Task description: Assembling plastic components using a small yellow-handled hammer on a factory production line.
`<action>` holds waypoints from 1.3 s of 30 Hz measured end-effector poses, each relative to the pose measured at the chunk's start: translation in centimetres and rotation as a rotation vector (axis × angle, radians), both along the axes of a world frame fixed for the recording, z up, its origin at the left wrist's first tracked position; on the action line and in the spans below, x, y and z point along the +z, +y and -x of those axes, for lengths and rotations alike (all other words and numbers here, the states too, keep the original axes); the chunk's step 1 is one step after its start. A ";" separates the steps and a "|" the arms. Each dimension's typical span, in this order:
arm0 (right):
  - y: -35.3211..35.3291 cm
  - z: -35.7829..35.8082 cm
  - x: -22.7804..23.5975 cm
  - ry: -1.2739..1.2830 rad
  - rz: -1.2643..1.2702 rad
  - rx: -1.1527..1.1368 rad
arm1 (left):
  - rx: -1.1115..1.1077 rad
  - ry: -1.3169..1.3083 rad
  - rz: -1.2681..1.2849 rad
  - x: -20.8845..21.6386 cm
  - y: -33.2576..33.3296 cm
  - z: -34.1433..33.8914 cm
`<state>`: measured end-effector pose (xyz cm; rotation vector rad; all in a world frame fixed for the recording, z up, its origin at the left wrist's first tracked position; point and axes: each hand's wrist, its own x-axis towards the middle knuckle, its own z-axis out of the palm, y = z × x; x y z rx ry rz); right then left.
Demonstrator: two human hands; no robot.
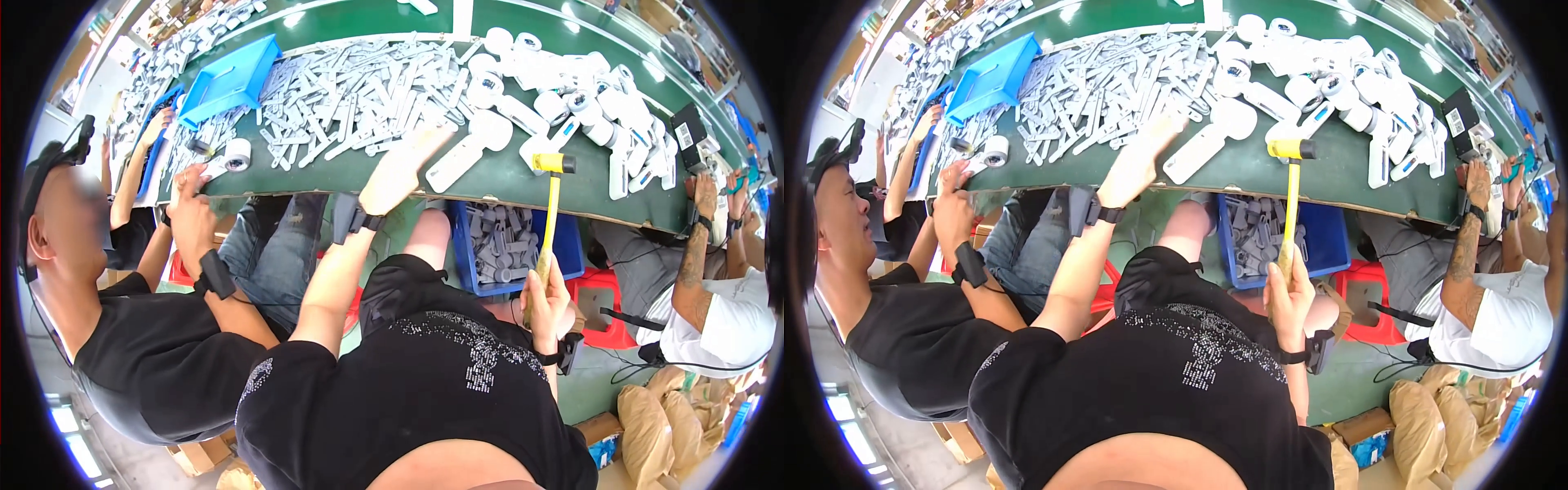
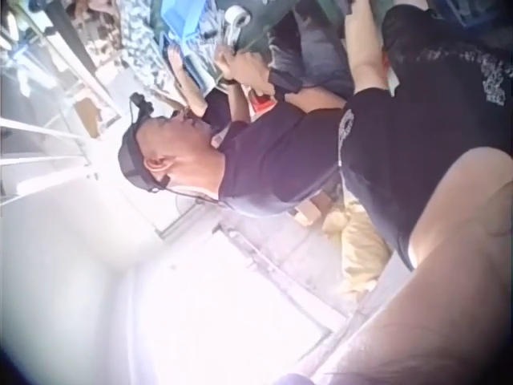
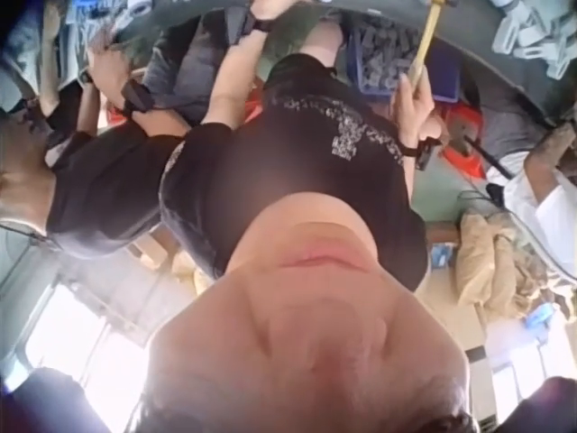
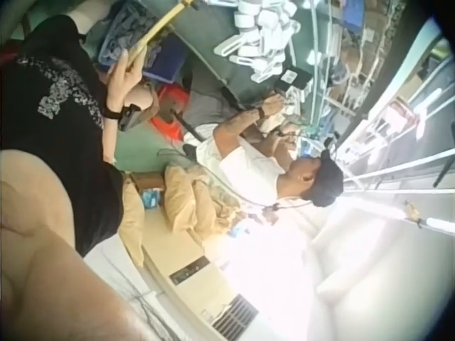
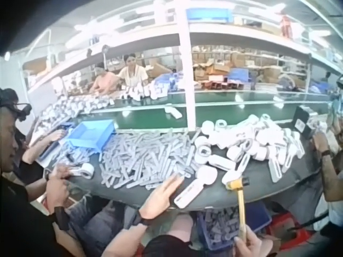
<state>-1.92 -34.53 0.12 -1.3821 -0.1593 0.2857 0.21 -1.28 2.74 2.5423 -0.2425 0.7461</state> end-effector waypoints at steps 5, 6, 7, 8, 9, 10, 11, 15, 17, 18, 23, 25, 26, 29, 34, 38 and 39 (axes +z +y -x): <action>0.6 0.7 0.1 -0.019 0.032 0.045 | 0.342 -0.032 0.482 -1.4 -2.9 2.2; 0.6 0.8 0.3 -0.009 0.044 0.060 | 0.340 -0.049 0.331 -1.6 -3.4 2.5; 0.6 0.8 0.5 -0.007 0.050 0.063 | 0.301 -0.030 0.342 -1.6 -3.8 2.5; 0.6 0.8 0.6 -0.012 0.074 0.066 | 0.304 -0.029 0.347 -1.7 -4.0 2.4; 0.6 0.8 0.7 -0.017 0.099 0.068 | 0.285 -0.035 0.383 -1.8 -4.2 2.2; 0.6 0.9 0.8 -0.017 0.104 0.068 | 0.265 -0.042 0.419 -1.6 -4.5 2.1; 0.5 1.1 0.8 -0.017 0.111 0.064 | 0.267 -0.067 0.422 -1.2 -4.9 2.1; 0.6 1.1 0.3 -0.014 0.102 0.058 | 0.228 -0.075 0.345 -1.2 -5.5 1.6; 0.7 1.1 0.1 -0.005 0.099 0.060 | 0.224 -0.115 0.285 -1.7 -5.3 1.3; 0.7 1.1 0.1 0.009 0.099 0.060 | 0.220 -0.148 0.229 -1.9 -5.2 1.3; 0.9 0.8 0.1 -0.009 0.120 0.091 | 0.279 -0.198 0.114 -1.6 -4.9 1.3; 1.2 0.8 0.3 0.028 0.090 0.066 | 0.363 -0.165 0.050 -1.6 -4.6 1.1; 1.5 0.8 0.4 0.030 0.093 0.078 | 0.381 -0.176 0.068 -1.8 -4.1 0.7; 2.1 0.7 0.7 0.028 0.107 0.151 | 0.368 -0.173 0.142 -2.2 -3.1 0.2; 2.2 0.8 0.1 -0.013 0.091 0.189 | 0.320 -0.161 0.353 -2.0 -1.3 1.2; 2.4 0.6 0.4 -0.005 0.081 0.155 | 0.606 -0.239 0.037 -2.5 3.0 1.6; 2.4 0.5 0.5 -0.005 0.075 0.145 | 0.612 -0.184 0.010 -2.1 3.8 1.7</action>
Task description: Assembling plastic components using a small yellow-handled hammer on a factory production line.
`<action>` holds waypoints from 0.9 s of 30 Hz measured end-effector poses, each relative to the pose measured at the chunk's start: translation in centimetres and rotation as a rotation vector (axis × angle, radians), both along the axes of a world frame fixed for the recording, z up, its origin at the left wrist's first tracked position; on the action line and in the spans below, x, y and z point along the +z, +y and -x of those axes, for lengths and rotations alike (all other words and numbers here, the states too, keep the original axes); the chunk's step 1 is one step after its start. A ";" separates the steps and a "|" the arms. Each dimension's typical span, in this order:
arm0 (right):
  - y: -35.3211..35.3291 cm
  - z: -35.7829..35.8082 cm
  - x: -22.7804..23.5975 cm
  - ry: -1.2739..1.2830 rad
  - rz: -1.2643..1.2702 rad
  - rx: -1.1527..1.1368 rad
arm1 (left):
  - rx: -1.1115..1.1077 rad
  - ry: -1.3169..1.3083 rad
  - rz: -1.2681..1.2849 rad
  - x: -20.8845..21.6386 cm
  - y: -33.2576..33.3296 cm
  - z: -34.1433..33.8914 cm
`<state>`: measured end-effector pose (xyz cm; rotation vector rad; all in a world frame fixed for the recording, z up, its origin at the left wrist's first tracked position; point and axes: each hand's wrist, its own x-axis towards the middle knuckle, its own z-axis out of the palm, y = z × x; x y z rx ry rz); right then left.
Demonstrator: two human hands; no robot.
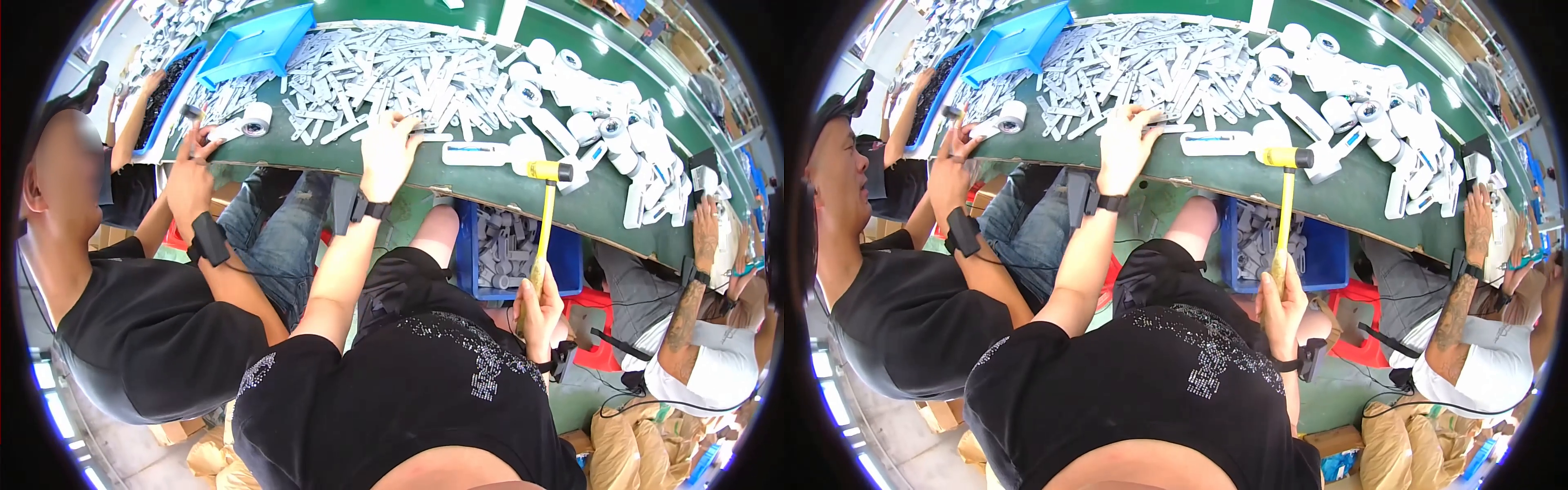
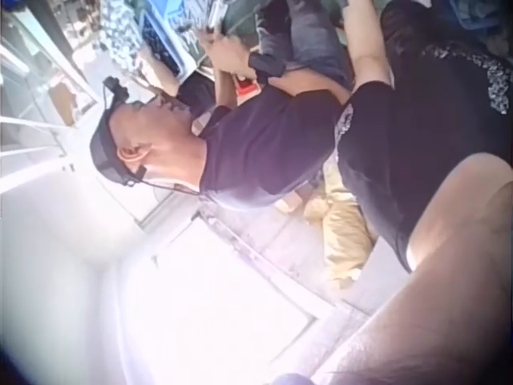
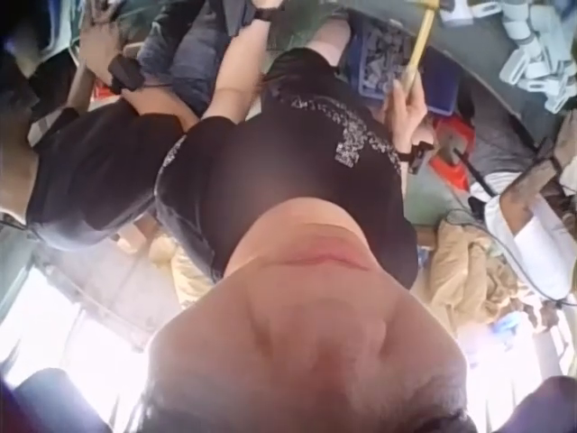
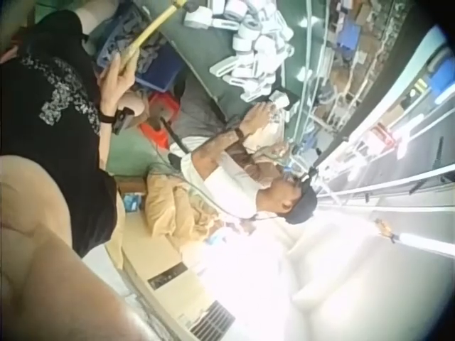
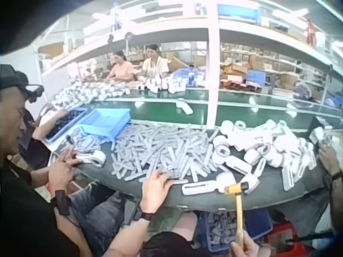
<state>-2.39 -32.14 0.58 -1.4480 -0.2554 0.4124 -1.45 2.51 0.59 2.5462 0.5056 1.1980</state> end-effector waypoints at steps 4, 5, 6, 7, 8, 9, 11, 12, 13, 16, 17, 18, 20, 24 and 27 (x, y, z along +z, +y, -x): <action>0.6 -0.2 0.2 0.006 -0.007 0.014 | -0.047 0.101 0.047 0.1 2.0 -0.3; 0.8 -0.2 0.3 0.007 0.011 0.036 | -0.044 0.098 0.045 0.1 2.4 -0.5; 0.9 -0.1 0.4 0.008 0.032 0.057 | -0.065 0.125 0.096 0.1 2.7 -0.7; 1.1 0.0 0.5 0.008 0.033 0.059 | -0.085 0.153 0.149 0.0 2.8 -0.8; 1.4 0.0 0.6 0.016 0.040 0.078 | -0.083 0.153 0.151 0.0 3.0 -0.9; 1.5 0.1 0.7 0.017 0.043 0.090 | -0.080 0.094 0.100 0.3 3.1 -1.1; 2.2 -0.2 1.1 -0.011 0.057 0.100 | -0.083 0.031 0.048 0.9 2.7 -1.5; 2.7 -0.5 1.1 -0.017 0.083 0.157 | -0.128 -0.050 0.163 1.6 2.2 -1.3; 3.1 -0.7 1.1 -0.023 0.109 0.214 | -0.173 -0.131 0.278 2.1 1.6 -1.2; 3.3 -0.6 1.3 -0.076 0.046 0.104 | -0.306 -0.077 0.280 2.1 -2.0 -2.1; 3.2 -0.5 1.2 -0.105 0.019 0.032 | -0.354 -0.072 0.214 1.8 -3.3 -3.0; 3.0 -0.5 1.3 -0.078 -0.033 0.012 | -0.345 -0.071 0.213 1.6 -3.9 -3.1; 2.4 -0.8 1.6 -0.053 -0.019 -0.031 | -0.333 -0.013 0.156 1.3 -5.0 -3.8; 1.1 -0.4 1.2 -0.023 -0.013 -0.022 | -0.312 -0.154 0.156 0.9 -6.2 -4.8; 0.6 0.1 0.8 -0.005 -0.013 -0.007 | -0.381 -0.123 0.177 0.5 -5.9 -5.1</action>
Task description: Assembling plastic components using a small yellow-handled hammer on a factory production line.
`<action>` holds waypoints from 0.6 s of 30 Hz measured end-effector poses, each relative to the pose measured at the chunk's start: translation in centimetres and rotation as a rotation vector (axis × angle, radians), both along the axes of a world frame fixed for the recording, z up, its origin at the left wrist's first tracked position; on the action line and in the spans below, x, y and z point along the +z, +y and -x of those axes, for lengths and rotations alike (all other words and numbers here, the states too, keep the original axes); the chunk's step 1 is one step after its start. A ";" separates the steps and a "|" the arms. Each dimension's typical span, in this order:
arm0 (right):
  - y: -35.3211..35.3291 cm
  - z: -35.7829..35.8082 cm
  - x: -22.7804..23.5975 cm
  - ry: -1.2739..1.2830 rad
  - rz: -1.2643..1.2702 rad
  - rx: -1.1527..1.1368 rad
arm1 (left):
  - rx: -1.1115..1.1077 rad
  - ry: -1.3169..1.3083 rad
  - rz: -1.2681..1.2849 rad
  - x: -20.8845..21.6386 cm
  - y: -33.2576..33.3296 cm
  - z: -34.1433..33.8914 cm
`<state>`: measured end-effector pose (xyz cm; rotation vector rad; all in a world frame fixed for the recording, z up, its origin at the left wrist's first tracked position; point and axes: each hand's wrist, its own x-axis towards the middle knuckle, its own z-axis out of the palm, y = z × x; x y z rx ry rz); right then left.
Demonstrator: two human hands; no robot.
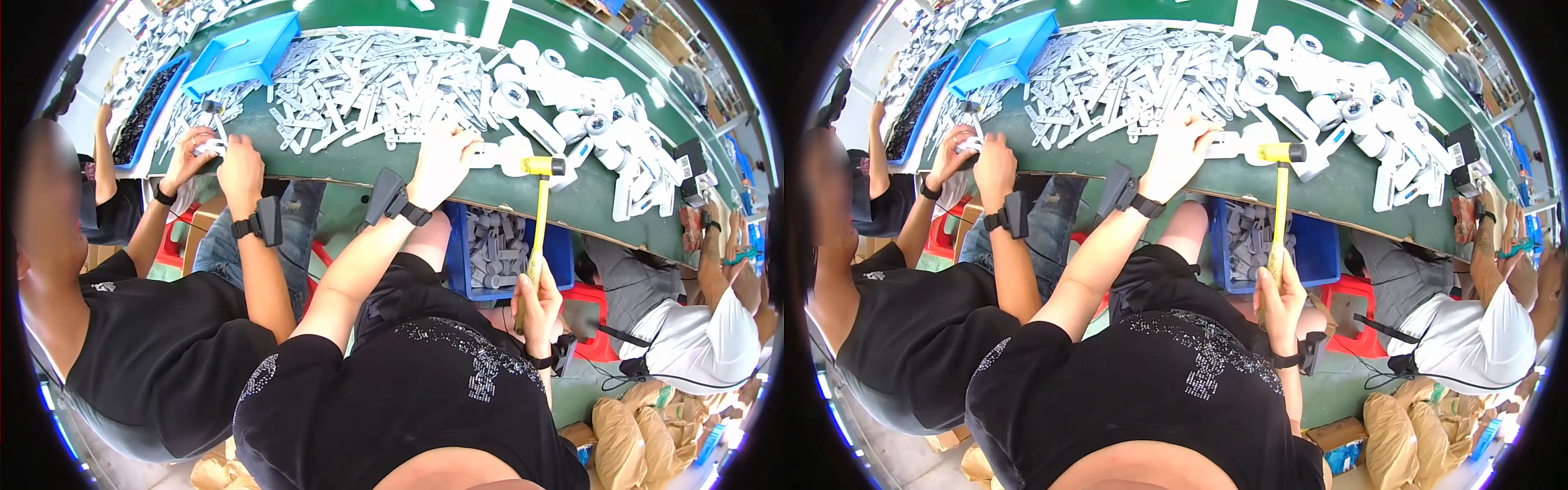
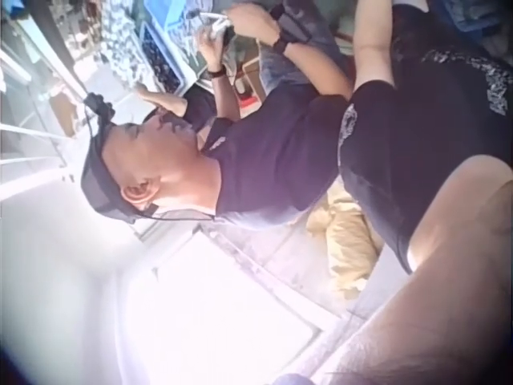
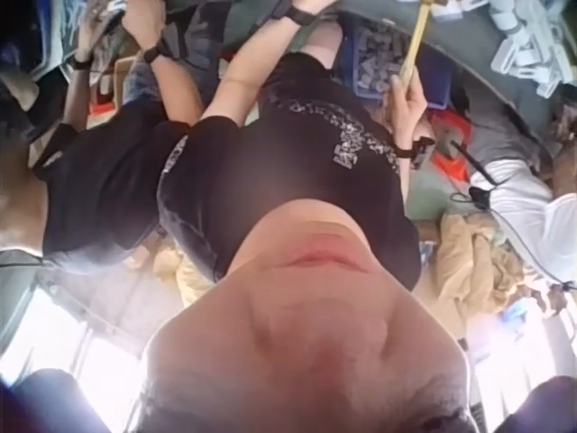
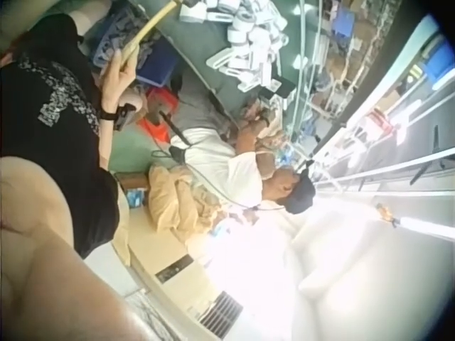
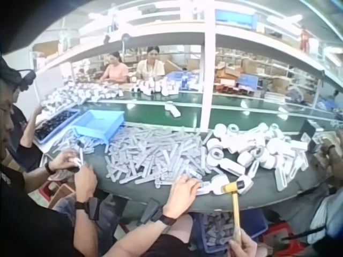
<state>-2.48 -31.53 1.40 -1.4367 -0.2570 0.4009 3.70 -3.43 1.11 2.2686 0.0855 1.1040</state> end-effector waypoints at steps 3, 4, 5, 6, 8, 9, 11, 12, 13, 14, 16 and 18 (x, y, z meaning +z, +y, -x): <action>-0.1 0.1 -0.1 0.009 -0.005 -0.007 | -0.004 -0.048 -0.030 -0.1 0.0 0.0; -0.1 0.2 -0.1 0.012 -0.006 -0.004 | -0.015 -0.040 -0.026 -0.1 -0.1 0.1; -0.2 0.1 -0.2 0.012 -0.008 -0.010 | -0.027 -0.032 -0.024 -0.1 -0.1 0.2; -0.3 0.0 -0.3 0.012 0.000 0.016 | -0.034 -0.032 -0.028 -0.2 -0.2 0.3; -0.1 -0.3 -0.4 0.013 0.004 0.035 | -0.035 -0.001 -0.001 -0.3 -0.3 0.5; 0.1 -0.4 -0.3 -0.004 0.041 0.038 | -0.039 -0.001 -0.004 -0.3 -0.3 0.7; 0.5 -0.9 -0.3 -0.022 0.076 0.037 | -0.014 0.014 -0.034 -0.1 -0.4 0.8; 0.7 -1.2 -0.2 -0.056 0.109 0.039 | -0.019 0.013 -0.035 -0.1 -0.4 0.8; 0.9 -1.5 -0.1 -0.089 0.142 0.042 | 0.025 -0.034 -0.106 0.0 -0.5 0.7; 1.1 -1.8 0.0 -0.091 0.142 0.036 | 0.070 -0.082 -0.176 0.0 -0.5 0.6; 1.6 -2.6 0.0 -0.227 0.272 0.021 | 0.057 -0.063 -0.145 -0.3 -0.5 0.4; 1.6 -3.3 -0.4 -0.261 0.329 0.032 | 0.045 -0.044 -0.113 -0.2 -0.6 0.3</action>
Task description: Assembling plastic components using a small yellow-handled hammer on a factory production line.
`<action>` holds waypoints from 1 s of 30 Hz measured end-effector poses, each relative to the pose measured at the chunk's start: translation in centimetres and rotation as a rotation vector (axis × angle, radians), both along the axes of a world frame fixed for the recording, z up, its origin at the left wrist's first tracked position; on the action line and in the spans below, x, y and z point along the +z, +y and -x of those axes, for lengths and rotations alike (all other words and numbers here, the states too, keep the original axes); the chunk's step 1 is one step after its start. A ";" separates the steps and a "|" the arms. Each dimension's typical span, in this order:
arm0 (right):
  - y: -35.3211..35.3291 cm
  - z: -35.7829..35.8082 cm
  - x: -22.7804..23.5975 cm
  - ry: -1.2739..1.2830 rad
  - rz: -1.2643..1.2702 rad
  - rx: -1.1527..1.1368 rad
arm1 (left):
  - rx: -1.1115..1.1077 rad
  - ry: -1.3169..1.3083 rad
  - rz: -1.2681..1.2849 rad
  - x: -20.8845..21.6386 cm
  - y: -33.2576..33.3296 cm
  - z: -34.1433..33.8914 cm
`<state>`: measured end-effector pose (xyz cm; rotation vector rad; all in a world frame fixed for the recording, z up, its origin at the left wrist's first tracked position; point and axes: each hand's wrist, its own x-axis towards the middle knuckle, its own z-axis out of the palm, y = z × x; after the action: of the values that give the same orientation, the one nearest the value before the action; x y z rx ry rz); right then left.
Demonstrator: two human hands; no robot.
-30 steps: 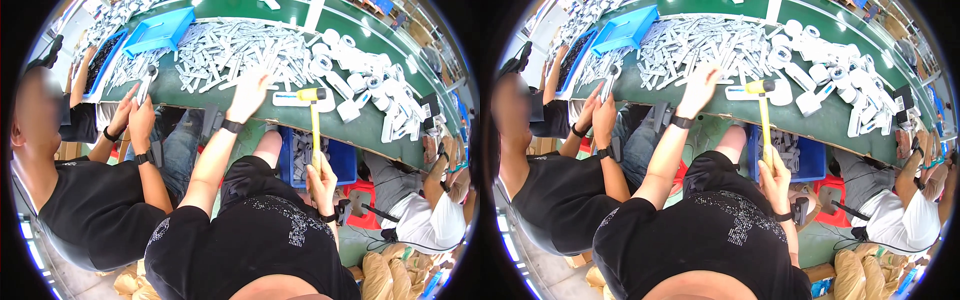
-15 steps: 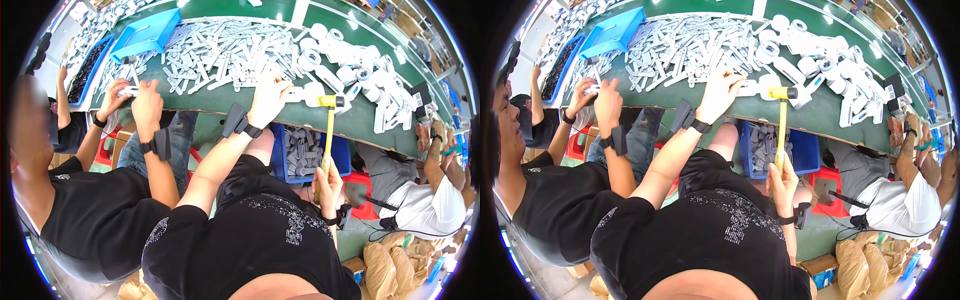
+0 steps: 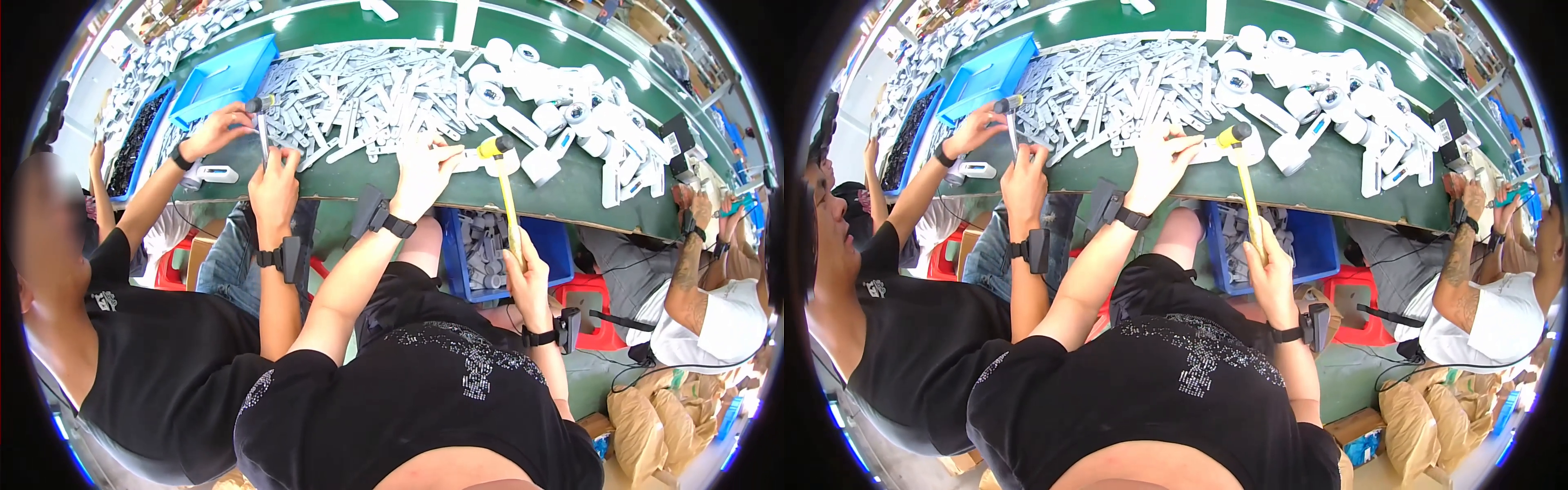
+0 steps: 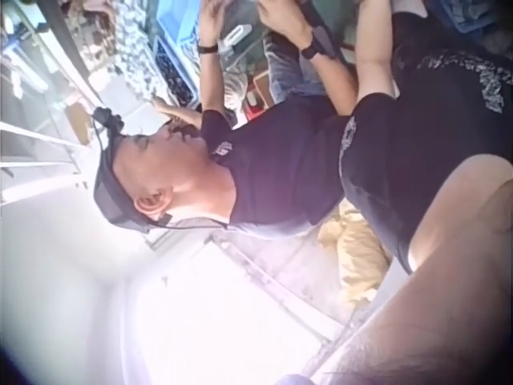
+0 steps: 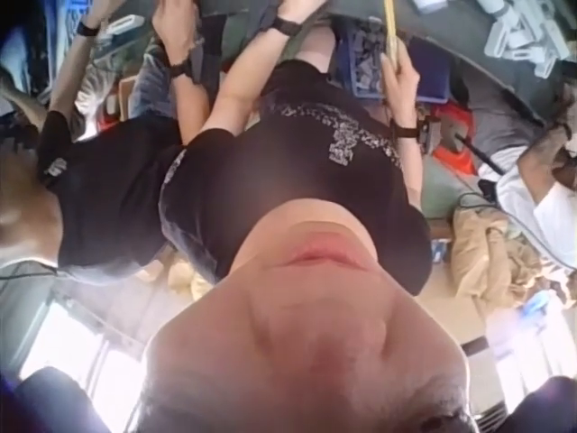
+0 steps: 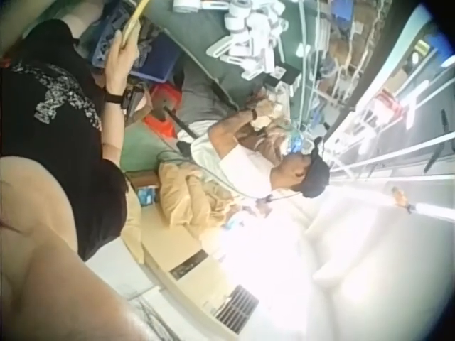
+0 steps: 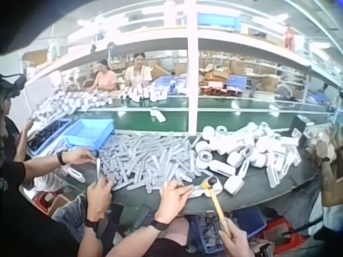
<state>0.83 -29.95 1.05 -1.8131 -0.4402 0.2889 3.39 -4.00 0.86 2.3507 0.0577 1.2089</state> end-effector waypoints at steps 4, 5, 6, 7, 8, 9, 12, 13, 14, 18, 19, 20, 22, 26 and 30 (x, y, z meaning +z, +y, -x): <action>-0.6 -1.0 1.4 -0.079 0.134 0.038 | -0.181 0.042 0.383 -0.9 0.4 -0.7; -0.5 -1.1 2.2 -0.132 0.109 0.043 | -0.242 0.009 0.468 -1.4 0.7 -0.9; -0.4 -1.2 2.7 -0.215 0.085 0.023 | -0.246 0.009 0.468 -1.2 0.7 -0.9; -0.4 -1.4 3.0 -0.243 0.101 0.028 | -0.194 0.090 0.406 -1.0 0.6 -0.6; -0.5 -1.6 3.1 -0.271 0.118 0.032 | -0.143 0.171 0.344 -0.8 0.6 -0.5; -0.7 -2.1 2.9 -0.271 0.121 0.032 | -0.144 0.171 0.347 -0.4 0.4 -0.3; -1.1 -3.3 3.0 -0.449 0.202 0.136 | -0.143 0.203 0.397 0.7 0.3 0.2; -1.2 -3.1 3.8 -0.426 0.193 0.100 | -0.180 0.227 0.464 0.7 0.3 0.3; -1.0 -3.0 4.4 -0.404 0.183 0.063 | -0.218 0.251 0.531 0.7 0.4 0.3; -1.0 -3.7 3.9 -0.442 0.310 0.198 | -0.223 0.282 0.499 0.9 0.5 0.1; -1.0 -3.7 3.9 -0.376 0.329 0.181 | -0.229 0.280 0.487 0.9 0.6 0.1; -1.0 -3.7 4.2 -0.376 0.331 0.177 | -0.236 0.278 0.475 1.0 0.6 0.0; -0.9 -3.5 4.8 -0.451 0.216 0.135 | -0.233 0.306 0.504 0.9 0.7 0.1; -1.2 -3.7 3.3 -0.423 0.254 0.174 | -0.213 0.342 0.440 0.5 0.6 -0.3; -0.7 -3.7 4.8 -0.500 0.231 0.147 | -0.232 0.325 0.391 0.4 1.0 0.3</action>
<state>4.50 -30.62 5.82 -2.0821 -0.9239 -0.0220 3.05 -2.98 1.26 2.1116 0.1159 0.6318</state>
